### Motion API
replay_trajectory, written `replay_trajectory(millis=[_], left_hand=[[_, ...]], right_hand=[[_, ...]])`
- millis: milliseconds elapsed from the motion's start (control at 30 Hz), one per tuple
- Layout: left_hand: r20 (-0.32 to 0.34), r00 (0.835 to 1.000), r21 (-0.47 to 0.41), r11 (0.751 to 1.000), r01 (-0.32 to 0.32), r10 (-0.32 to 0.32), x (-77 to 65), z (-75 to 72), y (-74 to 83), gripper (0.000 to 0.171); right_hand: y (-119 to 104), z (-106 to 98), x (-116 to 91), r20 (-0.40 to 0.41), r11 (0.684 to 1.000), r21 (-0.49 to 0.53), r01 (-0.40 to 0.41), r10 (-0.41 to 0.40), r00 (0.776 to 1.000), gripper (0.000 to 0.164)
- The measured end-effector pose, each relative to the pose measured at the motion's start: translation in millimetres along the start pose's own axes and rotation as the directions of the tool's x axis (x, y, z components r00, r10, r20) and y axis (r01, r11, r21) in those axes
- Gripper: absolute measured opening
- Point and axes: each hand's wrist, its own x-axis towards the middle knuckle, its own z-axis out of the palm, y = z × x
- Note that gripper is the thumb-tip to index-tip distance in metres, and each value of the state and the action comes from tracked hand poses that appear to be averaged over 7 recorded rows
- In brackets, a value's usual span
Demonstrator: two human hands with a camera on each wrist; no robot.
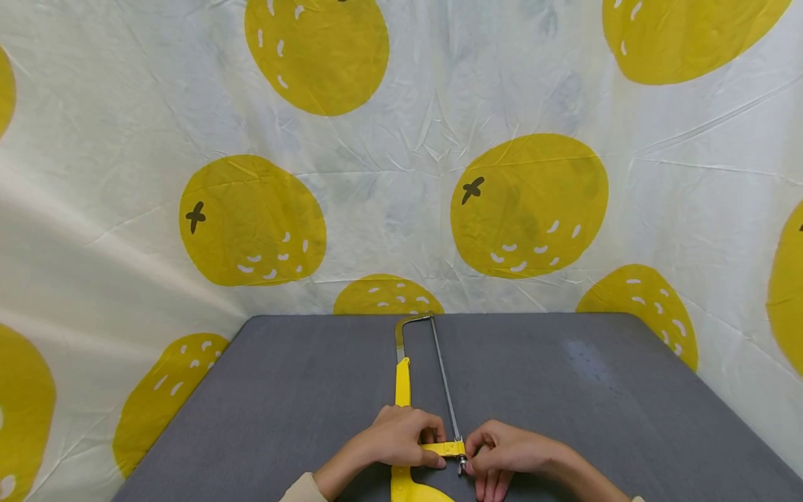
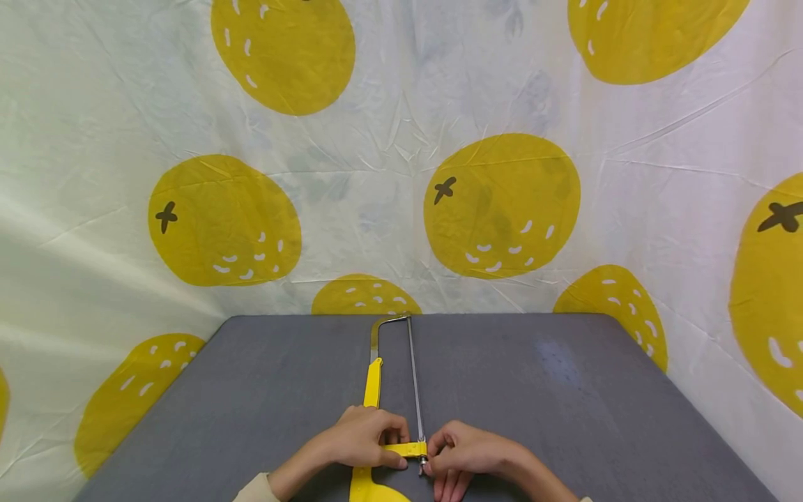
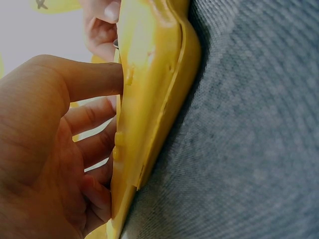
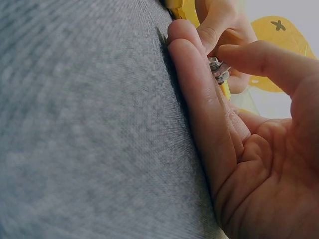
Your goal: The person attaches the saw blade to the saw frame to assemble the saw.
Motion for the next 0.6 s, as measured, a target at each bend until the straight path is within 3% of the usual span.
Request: replay_trajectory(millis=[600], left_hand=[[0.006,1.000,-0.013,1.000,0.007,-0.006,0.1,-0.6,1.0,0.014]], right_hand=[[1.6,-3.6,-0.2,0.043,0.999,0.038,0.020,-0.021,0.999,0.006]])
